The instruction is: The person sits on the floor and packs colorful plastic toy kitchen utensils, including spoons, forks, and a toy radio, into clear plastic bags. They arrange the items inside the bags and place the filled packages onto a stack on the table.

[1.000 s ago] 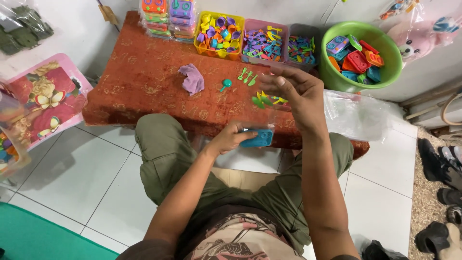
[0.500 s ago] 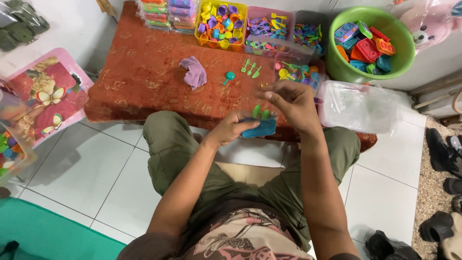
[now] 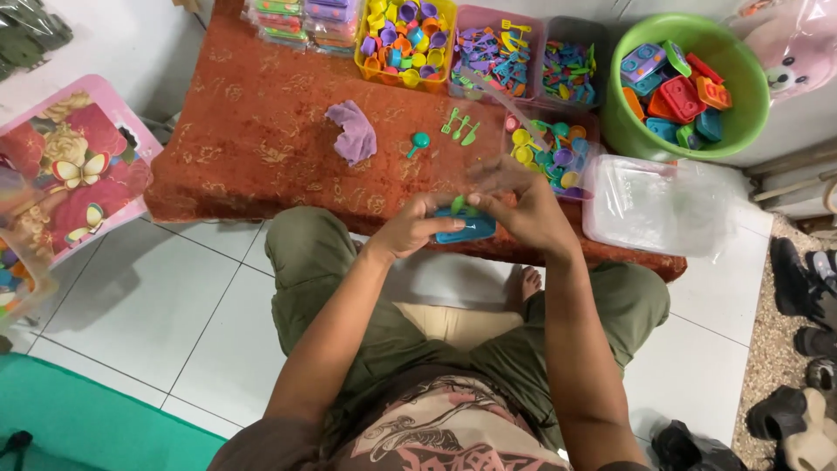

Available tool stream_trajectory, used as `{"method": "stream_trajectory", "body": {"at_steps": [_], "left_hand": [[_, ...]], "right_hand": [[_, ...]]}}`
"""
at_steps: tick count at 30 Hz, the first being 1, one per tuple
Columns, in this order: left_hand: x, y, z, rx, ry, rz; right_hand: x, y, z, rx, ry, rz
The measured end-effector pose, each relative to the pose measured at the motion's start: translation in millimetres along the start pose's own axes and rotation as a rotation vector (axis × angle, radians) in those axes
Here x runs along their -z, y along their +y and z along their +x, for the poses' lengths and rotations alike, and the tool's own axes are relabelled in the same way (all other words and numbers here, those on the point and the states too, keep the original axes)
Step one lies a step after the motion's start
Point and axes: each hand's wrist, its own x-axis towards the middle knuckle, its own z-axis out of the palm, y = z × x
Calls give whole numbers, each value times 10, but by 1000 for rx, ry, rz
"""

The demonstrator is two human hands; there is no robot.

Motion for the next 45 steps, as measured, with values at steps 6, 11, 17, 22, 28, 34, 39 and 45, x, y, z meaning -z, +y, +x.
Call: {"method": "stream_trajectory", "body": {"at_steps": [6,11,17,22,28,34,39,45], "left_hand": [[-162,403,62,-46,-39,-89],[427,-318,275,-60,-17,-166],[620,-489,341,-9,-15,-228],[522,-320,356,8,-2,-240],[554,-217,389,42,7,-228],[355,271,371,65,60,-212],[122,675,358,2,48,-123],[679,1,496,-12,123,-123]], "right_hand": [[-18,8,190,-37,-37,52],[-76,189,304,-65,-73,90],[-133,313,412,-161,-113,103],[-158,485,455,-221,-114,165],[-234,849,410,-230,-66,138],[-262,906,417,-285,-3,175],[-292,763,496,-254,2,241],[-303,1230,434,-342,202,468]]}}
